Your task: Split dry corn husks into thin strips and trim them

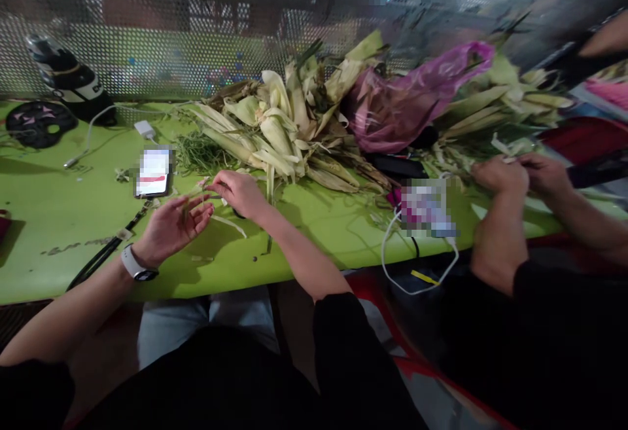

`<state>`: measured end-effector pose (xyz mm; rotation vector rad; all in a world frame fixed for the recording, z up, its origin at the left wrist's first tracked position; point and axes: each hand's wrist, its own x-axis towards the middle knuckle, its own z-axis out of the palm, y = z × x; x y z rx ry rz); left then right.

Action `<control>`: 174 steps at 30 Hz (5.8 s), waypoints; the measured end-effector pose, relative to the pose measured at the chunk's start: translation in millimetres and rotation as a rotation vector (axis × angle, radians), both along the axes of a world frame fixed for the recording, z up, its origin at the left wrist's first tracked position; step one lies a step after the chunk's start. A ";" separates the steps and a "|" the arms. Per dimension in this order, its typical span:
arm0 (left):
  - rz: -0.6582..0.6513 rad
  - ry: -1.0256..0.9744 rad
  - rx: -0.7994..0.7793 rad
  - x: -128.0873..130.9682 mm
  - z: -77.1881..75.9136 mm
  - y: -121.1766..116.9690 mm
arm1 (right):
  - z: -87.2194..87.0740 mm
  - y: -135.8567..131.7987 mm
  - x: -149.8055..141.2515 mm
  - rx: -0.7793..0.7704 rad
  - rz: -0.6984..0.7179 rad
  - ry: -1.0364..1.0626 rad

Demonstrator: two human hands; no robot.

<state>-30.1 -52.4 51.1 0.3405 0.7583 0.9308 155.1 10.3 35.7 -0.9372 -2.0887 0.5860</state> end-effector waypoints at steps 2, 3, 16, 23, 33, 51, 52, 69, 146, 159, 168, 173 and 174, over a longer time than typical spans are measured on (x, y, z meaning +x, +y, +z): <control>0.024 0.055 -0.022 4.2 1.6 -8.4 | -3.7 1.2 0.0 0.041 0.004 -0.026; 0.021 0.087 -0.031 5.3 1.4 -12.2 | -5.3 1.7 0.0 0.057 0.008 -0.037; -0.020 1.030 0.861 -29.1 27.6 -22.5 | -6.9 -2.5 0.6 0.027 0.289 -0.076; 0.118 0.977 0.654 -51.7 -5.0 28.8 | -4.6 -4.3 1.6 -0.136 0.403 -0.023; -0.124 1.395 0.897 -50.7 17.3 6.5 | -2.5 -4.2 3.6 -0.138 0.390 -0.036; -0.032 0.892 1.071 -22.4 -2.7 -3.0 | 3.4 -6.0 5.8 -0.189 0.433 -0.044; -0.077 0.867 1.075 -21.7 -2.2 -2.3 | 3.4 -6.2 5.2 -0.194 0.445 -0.046; -0.251 0.634 0.455 -13.6 -12.2 17.5 | 20.4 -20.4 15.3 -0.280 0.258 0.225; 0.413 1.537 1.891 -30.0 -28.1 8.6 | -16.9 -2.9 -2.9 -0.794 0.469 0.314; 0.330 1.044 1.056 -30.8 -36.2 16.7 | 1.6 -6.7 3.5 -0.202 0.136 0.205; 0.249 0.554 0.583 -28.6 -30.1 20.1 | 19.6 -6.5 22.4 -0.541 0.245 0.157; 0.230 0.348 0.458 -26.4 -17.5 16.4 | 15.3 -8.0 13.2 -0.632 0.388 0.182; 0.216 0.329 0.425 -25.4 -15.8 15.6 | 15.1 -8.9 11.5 -0.636 0.401 0.195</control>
